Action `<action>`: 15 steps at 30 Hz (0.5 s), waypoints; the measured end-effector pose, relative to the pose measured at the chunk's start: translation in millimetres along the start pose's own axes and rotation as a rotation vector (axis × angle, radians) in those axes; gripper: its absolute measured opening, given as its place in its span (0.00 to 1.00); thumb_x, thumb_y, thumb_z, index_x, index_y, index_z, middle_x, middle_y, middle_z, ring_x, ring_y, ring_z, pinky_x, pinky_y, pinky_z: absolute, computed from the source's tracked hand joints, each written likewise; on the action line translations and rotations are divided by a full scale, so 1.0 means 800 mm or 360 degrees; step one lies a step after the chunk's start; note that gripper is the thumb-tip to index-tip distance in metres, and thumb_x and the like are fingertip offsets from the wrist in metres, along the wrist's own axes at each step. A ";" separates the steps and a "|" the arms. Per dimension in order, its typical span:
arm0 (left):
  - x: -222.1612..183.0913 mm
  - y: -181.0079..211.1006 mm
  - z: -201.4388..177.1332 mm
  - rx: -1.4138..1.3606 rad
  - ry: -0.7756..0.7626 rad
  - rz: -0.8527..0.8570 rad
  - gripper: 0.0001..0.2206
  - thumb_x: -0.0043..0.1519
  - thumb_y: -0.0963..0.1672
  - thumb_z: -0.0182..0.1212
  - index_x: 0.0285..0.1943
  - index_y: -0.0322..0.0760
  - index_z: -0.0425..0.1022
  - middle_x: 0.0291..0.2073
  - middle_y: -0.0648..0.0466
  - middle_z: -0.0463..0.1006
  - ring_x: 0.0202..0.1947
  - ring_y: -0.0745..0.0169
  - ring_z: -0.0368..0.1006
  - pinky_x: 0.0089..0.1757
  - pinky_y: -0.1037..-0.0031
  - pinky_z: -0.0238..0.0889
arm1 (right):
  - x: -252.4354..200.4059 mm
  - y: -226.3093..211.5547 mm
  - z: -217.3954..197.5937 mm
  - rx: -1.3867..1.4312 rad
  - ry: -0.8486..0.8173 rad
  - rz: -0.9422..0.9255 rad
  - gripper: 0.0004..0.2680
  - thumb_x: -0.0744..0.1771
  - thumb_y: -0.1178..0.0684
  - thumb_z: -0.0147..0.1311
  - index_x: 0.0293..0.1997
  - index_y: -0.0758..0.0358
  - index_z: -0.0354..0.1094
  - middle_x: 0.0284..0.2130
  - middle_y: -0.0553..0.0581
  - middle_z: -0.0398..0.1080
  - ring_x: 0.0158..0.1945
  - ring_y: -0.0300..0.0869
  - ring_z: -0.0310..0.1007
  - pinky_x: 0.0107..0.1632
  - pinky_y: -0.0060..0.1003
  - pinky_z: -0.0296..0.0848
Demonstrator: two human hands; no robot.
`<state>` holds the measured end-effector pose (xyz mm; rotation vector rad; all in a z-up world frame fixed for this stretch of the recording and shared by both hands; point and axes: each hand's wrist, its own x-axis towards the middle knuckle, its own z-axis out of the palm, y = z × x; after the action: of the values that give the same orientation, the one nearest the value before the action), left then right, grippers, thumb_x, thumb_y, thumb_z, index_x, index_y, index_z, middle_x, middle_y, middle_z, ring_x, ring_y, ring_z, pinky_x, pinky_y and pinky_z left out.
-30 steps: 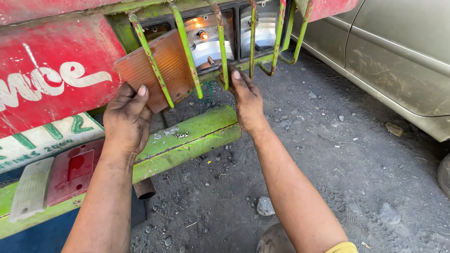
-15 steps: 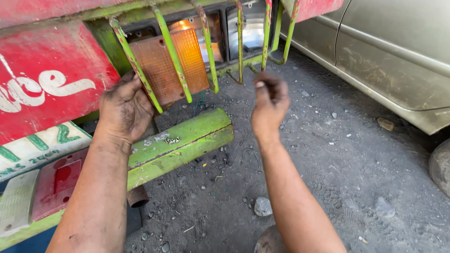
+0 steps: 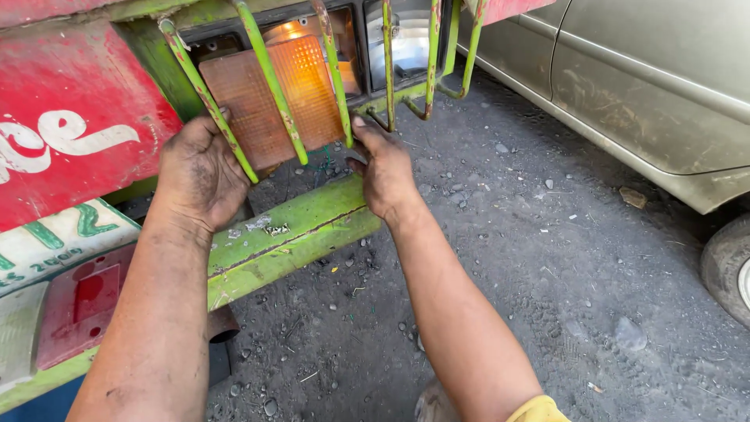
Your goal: The person works at the rear of a truck, removing an orange lens cover from a tail light housing and setting it on the bumper bar. They use a screwdriver to unscrew fasteners from the housing, then fit a red lens cover into the housing and drive screws with the screwdriver to secure it.
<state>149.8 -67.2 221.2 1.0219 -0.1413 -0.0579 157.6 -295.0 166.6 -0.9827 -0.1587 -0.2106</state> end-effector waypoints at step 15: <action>-0.045 0.025 0.055 -0.0049 0.0067 -0.0008 0.13 0.56 0.49 0.54 0.41 0.37 0.77 0.29 0.53 0.76 0.32 0.57 0.76 0.42 0.68 0.72 | 0.047 0.015 -0.009 0.0082 -0.0097 0.0289 0.10 0.65 0.49 0.56 0.51 0.45 0.70 0.41 0.41 0.66 0.53 0.41 0.61 0.59 0.52 0.42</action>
<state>107.6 -90.1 257.3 0.9920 -0.0992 -0.0432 197.0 -298.5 161.8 -0.9471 -0.1292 -0.0105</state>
